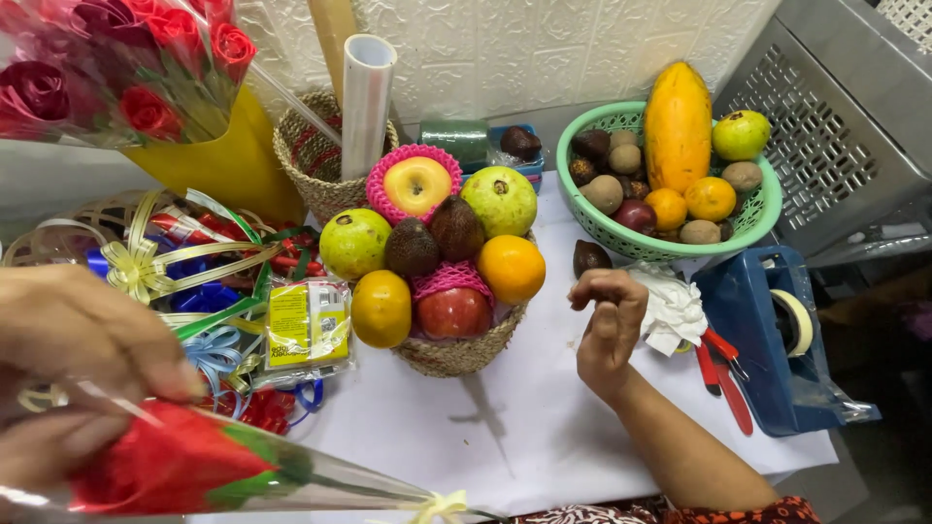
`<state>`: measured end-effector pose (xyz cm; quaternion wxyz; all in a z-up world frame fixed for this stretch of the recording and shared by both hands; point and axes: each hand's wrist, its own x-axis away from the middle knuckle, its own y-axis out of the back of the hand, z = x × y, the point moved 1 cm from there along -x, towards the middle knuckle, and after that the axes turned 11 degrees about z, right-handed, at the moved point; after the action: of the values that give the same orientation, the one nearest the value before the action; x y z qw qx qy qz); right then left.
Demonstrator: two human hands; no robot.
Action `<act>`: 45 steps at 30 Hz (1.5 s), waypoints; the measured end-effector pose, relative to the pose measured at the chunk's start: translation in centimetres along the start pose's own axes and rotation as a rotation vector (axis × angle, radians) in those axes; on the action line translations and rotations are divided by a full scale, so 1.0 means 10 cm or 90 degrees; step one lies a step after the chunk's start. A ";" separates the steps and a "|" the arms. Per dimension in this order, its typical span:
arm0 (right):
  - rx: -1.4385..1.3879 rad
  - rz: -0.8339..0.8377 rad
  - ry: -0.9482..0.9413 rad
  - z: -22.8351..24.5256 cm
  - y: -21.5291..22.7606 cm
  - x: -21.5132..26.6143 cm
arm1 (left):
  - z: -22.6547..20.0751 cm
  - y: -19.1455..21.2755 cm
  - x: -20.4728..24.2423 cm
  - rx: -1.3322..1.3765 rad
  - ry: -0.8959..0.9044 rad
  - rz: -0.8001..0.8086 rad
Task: Assembling and packaging artificial roses by placing them in plastic sleeves and securing them.
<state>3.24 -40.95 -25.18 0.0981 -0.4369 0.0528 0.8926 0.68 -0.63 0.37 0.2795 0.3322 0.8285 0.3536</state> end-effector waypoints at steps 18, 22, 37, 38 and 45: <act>-0.362 0.602 -0.380 1.17 0.00 0.10 | -0.86 -0.60 -0.89 0.328 0.079 0.059; -0.371 0.417 -0.329 1.07 0.14 0.10 | -0.75 -0.66 -0.63 0.392 0.044 -0.009; -0.297 -0.037 -0.745 -0.13 -0.10 0.31 | 1.00 -2.44 -0.59 0.405 0.378 -0.620; -0.289 -0.019 -0.757 -0.13 -0.14 0.31 | 0.97 -2.48 -0.67 0.618 0.376 -0.662; -0.266 0.065 -0.691 -0.08 -0.37 0.41 | 1.01 -2.75 -0.83 0.775 0.300 -0.609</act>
<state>2.21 -36.94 -28.96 -0.0203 0.0762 -0.1615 0.9837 3.24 -17.32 -24.97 -0.0112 -0.0478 0.9652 -0.2567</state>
